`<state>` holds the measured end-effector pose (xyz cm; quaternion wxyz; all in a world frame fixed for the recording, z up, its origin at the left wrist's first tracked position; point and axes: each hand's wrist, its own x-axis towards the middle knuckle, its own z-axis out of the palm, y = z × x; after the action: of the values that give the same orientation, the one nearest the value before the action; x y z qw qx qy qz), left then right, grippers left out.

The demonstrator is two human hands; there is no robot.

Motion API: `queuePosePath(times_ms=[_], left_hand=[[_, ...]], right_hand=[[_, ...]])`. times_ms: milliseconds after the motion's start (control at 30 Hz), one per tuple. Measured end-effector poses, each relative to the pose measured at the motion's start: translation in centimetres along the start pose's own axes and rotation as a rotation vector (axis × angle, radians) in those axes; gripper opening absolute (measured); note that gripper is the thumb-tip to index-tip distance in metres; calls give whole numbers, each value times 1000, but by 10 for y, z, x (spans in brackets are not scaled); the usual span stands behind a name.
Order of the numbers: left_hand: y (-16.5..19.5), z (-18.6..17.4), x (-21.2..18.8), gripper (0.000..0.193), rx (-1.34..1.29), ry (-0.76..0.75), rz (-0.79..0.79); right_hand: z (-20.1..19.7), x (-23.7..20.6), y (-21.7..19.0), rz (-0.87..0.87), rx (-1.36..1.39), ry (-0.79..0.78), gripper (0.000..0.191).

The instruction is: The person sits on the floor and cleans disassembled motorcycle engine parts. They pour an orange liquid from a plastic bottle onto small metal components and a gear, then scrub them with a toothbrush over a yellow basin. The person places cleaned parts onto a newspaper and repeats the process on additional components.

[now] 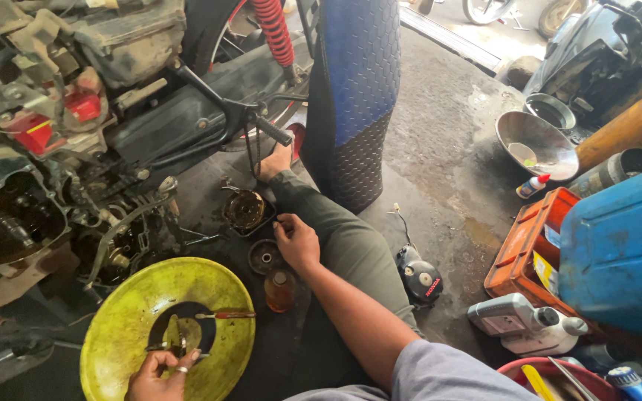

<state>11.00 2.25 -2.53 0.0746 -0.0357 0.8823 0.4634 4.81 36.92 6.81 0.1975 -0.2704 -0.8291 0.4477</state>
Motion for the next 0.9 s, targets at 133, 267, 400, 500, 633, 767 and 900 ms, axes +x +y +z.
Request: queuePosePath(times_ms=[133,267,400,500,633,767,900], left_hand=[[3,-2,-4,31,12,-38,-87],[11,3,-9,36,-80,34,-15],[28,5,-13,33,-408,121,55],[53,-3,-19,30,-619,87,97],[99,-17,-34,31,-498,172,36],[139,-21,-39,30,-670,187,55],[149,-20,-37,25,-1010,140,6]], right_hand=[[3,1,4,-22,17,5,27],[1,1,0,-14,20,9,26],[-7,-3,-19,-161,110,106,20],[-10,-13,-43,-512,71,193,14],[3,-40,-72,-484,300,15,13],[23,-62,-78,-189,611,-188,16],[34,-62,-67,-92,709,-250,19]])
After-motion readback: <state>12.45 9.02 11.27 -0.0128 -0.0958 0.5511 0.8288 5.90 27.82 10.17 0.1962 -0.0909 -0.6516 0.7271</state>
